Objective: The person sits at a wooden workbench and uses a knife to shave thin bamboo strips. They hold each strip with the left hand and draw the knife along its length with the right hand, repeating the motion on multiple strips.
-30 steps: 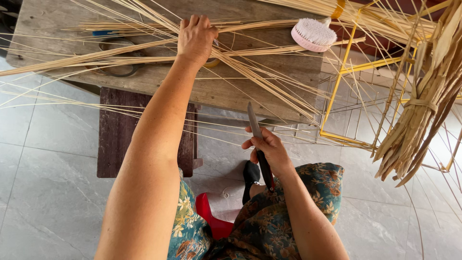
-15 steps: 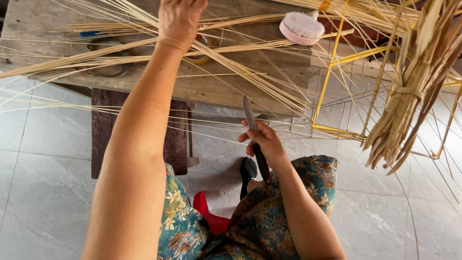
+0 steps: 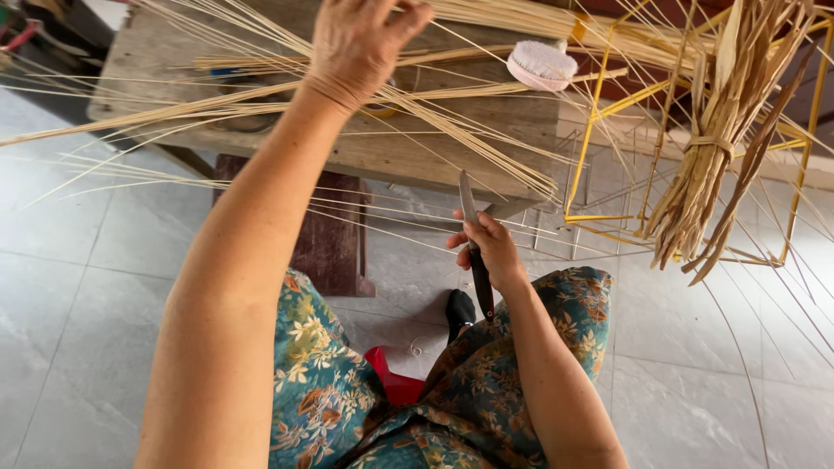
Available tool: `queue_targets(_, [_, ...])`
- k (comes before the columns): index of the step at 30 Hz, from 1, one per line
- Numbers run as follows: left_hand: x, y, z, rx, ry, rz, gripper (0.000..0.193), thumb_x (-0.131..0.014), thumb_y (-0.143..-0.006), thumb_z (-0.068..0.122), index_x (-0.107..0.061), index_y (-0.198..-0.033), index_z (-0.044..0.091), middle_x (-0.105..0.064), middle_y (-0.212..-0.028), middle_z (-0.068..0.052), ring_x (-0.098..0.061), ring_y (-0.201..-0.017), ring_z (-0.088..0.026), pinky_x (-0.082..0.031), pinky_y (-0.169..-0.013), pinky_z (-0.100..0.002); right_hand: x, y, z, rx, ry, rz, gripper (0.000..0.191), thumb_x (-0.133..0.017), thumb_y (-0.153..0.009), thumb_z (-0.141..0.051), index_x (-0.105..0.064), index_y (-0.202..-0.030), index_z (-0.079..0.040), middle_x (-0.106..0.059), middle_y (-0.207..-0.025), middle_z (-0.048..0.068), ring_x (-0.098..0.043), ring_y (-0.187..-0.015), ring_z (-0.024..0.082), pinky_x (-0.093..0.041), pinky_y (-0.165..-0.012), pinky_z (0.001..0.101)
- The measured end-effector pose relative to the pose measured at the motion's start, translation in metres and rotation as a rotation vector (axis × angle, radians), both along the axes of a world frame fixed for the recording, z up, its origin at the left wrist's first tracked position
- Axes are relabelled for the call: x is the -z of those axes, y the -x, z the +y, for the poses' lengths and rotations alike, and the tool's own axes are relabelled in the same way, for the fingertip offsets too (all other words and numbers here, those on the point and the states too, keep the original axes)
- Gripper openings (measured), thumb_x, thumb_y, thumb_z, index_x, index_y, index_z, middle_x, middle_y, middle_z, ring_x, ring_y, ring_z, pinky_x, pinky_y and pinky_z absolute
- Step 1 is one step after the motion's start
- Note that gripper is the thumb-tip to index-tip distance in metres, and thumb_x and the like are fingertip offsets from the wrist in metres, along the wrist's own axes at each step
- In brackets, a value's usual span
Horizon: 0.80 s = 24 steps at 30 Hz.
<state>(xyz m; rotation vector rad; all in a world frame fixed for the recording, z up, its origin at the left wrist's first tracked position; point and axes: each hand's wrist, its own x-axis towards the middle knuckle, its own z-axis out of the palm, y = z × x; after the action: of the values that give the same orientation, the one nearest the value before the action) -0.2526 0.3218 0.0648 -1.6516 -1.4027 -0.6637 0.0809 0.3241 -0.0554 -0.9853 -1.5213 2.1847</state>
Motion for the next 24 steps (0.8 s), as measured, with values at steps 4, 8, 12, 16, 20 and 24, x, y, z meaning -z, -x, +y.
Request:
queue_targets(4, [-0.023,-0.042,-0.033,0.072,-0.121,0.052,0.033,-0.072,-0.102,0.013,-0.057,-0.125,0.031,-0.058,-0.111,0.005,-0.057,-0.11,-0.016,-0.047,-0.099,-0.034,-0.003,-0.005,-0.021,-0.066,0.01,-0.02,0.028,-0.053,-0.104,-0.014,-0.063,-0.125,0.0,-0.071,-0.088,0.013,-0.065,-0.058,0.014,-0.053,-0.051,0.0285])
queue_targets(8, [-0.03,-0.092,-0.081,0.208,-0.189,0.063,0.035,-0.069,-0.102,0.013,-0.056,-0.132,0.022,-0.056,-0.11,0.002,-0.055,-0.109,-0.016,-0.046,-0.103,-0.036,-0.001,-0.016,-0.042,-0.122,-0.044,-0.039,0.028,-0.054,-0.104,-0.013,-0.064,-0.125,0.001,-0.071,-0.091,0.012,-0.065,-0.061,0.014,-0.054,-0.054,0.0286])
queue_targets(12, [-0.021,-0.161,-0.124,0.324,-0.057,0.051,0.035,-0.067,-0.107,0.006,-0.057,-0.139,0.016,-0.06,-0.111,0.001,-0.055,-0.106,-0.015,-0.046,-0.102,-0.027,0.002,-0.026,-0.05,-0.108,-0.035,-0.073,0.031,-0.049,-0.103,-0.021,-0.062,-0.127,-0.007,-0.068,-0.079,0.014,-0.059,-0.052,0.014,-0.048,-0.045,0.0278])
queue_targets(16, [-0.027,-0.208,-0.176,0.319,0.184,-0.162,0.028,-0.069,-0.101,0.021,-0.067,-0.128,0.016,-0.065,-0.103,0.0,-0.056,-0.097,-0.015,-0.048,-0.087,-0.03,0.0,-0.045,-0.063,-0.027,-0.006,0.048,0.021,-0.053,-0.105,-0.018,-0.059,-0.113,0.0,-0.069,-0.083,0.014,-0.063,-0.059,0.018,-0.05,-0.048,0.0305])
queue_targets(20, [-0.061,-0.249,-0.227,0.42,0.28,-0.089,0.021,-0.07,-0.089,0.021,-0.073,-0.108,0.012,-0.067,-0.101,0.001,-0.06,-0.101,-0.019,-0.05,-0.081,-0.035,-0.02,-0.083,-0.11,0.036,-0.129,0.008,0.025,-0.05,-0.101,-0.018,-0.059,-0.121,-0.005,-0.065,-0.101,0.008,-0.061,-0.087,0.019,-0.049,-0.071,0.0345])
queue_targets(24, [-0.091,-0.286,-0.278,0.568,0.472,-0.096,0.014,-0.071,-0.085,0.02,-0.071,-0.09,0.008,-0.068,-0.097,-0.005,-0.064,-0.099,-0.024,-0.052,-0.081,-0.039,-0.017,-0.124,-0.16,-0.048,-0.245,-0.071,0.032,-0.048,-0.101,-0.018,-0.058,-0.129,-0.004,-0.065,-0.113,0.005,-0.058,-0.099,0.016,-0.046,-0.084,0.0323])
